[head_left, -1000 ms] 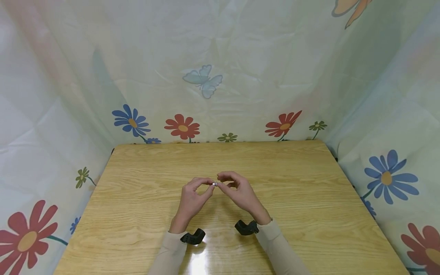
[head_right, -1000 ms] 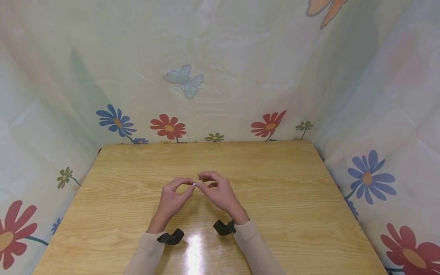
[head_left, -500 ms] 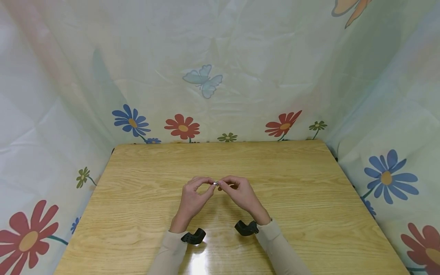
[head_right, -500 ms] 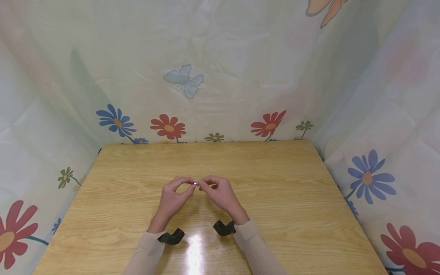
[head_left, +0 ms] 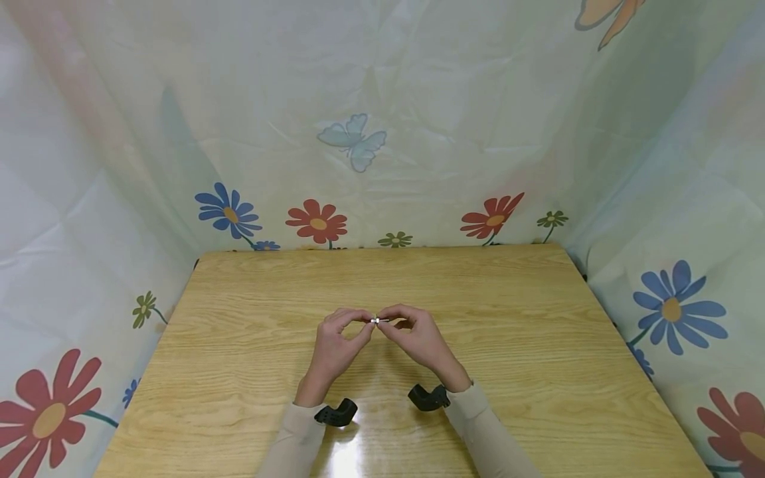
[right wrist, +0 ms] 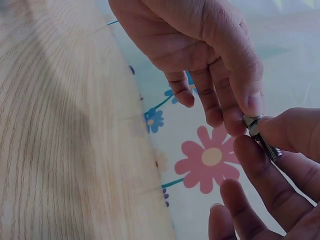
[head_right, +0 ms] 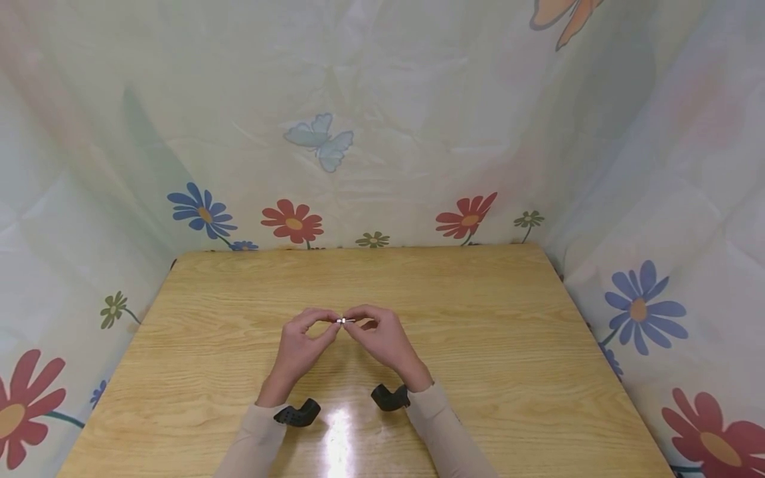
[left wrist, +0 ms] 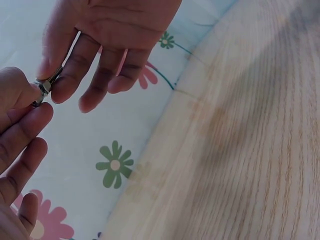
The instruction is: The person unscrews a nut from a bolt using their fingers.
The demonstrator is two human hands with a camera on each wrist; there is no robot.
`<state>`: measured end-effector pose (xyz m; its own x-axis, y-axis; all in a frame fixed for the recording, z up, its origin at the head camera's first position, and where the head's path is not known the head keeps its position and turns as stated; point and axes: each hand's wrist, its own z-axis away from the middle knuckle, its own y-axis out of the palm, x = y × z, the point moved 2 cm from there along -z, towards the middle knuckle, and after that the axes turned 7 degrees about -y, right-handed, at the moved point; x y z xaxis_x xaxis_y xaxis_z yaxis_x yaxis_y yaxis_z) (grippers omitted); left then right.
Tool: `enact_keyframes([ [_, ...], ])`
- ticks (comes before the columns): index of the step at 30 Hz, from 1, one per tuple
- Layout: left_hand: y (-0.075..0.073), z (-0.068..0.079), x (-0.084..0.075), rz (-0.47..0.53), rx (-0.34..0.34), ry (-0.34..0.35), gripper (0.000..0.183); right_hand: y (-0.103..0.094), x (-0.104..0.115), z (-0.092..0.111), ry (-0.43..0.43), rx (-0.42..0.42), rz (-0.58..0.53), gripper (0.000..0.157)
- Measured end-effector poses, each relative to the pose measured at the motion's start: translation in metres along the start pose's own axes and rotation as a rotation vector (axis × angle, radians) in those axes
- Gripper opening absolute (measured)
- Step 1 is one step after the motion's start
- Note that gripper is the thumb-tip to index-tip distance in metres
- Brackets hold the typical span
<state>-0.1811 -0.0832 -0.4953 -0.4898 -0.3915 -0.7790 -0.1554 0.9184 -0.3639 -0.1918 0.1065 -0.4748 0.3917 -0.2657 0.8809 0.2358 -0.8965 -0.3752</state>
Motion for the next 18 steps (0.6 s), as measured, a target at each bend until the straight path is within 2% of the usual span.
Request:
enact_keyframes([
  [10, 0.0015, 0.0007, 0.0000, 0.004, -0.013, 0.009, 0.013, -0.0010, -0.0014, 0.0005, -0.080, -0.006, -0.008, 0.013],
  [18, -0.0004, 0.0003, -0.0009, 0.004, -0.003, -0.014, 0.011, -0.0027, 0.0029, 0.0002, -0.066, -0.025, -0.018, 0.033],
])
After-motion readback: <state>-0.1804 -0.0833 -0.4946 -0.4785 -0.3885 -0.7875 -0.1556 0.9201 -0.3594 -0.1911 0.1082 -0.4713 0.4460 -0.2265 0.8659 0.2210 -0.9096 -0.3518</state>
